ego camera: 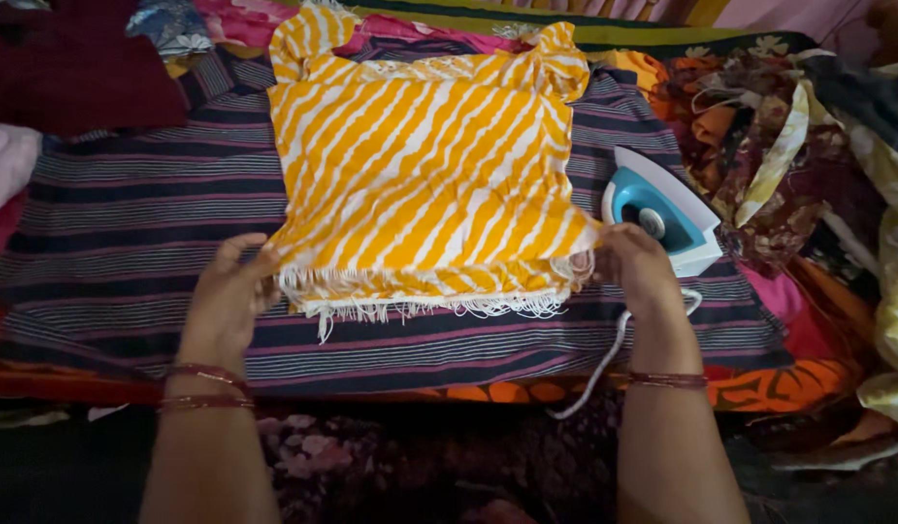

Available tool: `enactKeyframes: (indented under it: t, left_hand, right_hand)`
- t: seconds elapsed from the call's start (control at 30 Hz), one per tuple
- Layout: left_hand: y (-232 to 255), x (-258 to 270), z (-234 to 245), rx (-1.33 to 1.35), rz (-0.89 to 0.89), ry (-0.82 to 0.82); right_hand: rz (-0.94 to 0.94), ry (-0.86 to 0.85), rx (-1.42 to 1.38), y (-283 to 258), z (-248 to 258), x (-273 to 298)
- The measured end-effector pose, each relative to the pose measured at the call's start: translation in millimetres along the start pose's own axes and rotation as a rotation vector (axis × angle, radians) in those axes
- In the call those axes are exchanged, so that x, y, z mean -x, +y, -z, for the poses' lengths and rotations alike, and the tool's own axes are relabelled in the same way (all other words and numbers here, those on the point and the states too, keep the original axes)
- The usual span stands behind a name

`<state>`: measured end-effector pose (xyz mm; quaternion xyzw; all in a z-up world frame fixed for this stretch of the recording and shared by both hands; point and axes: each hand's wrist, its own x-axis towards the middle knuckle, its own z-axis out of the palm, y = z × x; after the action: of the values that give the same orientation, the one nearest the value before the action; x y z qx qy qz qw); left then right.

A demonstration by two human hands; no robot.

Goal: The person irons a yellow and white striped cloth laid out on a bed. They repeatedly smooth the fabric with their hands and pass a blue and white electric iron over different sections of the cloth, adjusting its position as needed.

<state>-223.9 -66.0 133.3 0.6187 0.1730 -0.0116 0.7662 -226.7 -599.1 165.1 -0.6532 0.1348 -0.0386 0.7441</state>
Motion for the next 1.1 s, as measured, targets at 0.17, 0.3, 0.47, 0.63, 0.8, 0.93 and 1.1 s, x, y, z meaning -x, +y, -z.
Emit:
enactKeyframes:
  t: [0.17,0.3,0.47,0.63,0.8,0.93,1.1]
  left_hand:
    - [-6.0,-4.8,17.2,-0.068,0.095,-0.14]
    - [-0.4,2.5,12.3,-0.267,0.091,-0.085]
    - [10.9,26.2,-23.6,-1.127,0.041,0.1]
    - [7.3,37.3,-45.0,-1.232,-0.447,0.103]
    - [6.4,25.3,-22.4,-0.539,-0.163,0.048]
    - [8.6,24.3,-1.6,-0.425,0.051,-0.095]
    - [6.6,22.8,2.5,-0.525,0.112,-0.176]
  right_hand:
    - [-0.092,-0.073,0.189,5.8,15.0,-4.3]
    - [-0.096,-0.03,0.457,8.5,17.9,0.3]
    - [0.182,0.022,1.084,7.4,-12.5,10.0]
    - [0.14,-0.046,0.941,7.6,-27.1,7.9]
    - [0.14,-0.121,0.156,-4.0,4.2,4.8]
    - [0.04,-0.033,0.723,-15.6,20.6,15.9]
    - [0.65,0.433,1.278,-14.0,17.5,20.4]
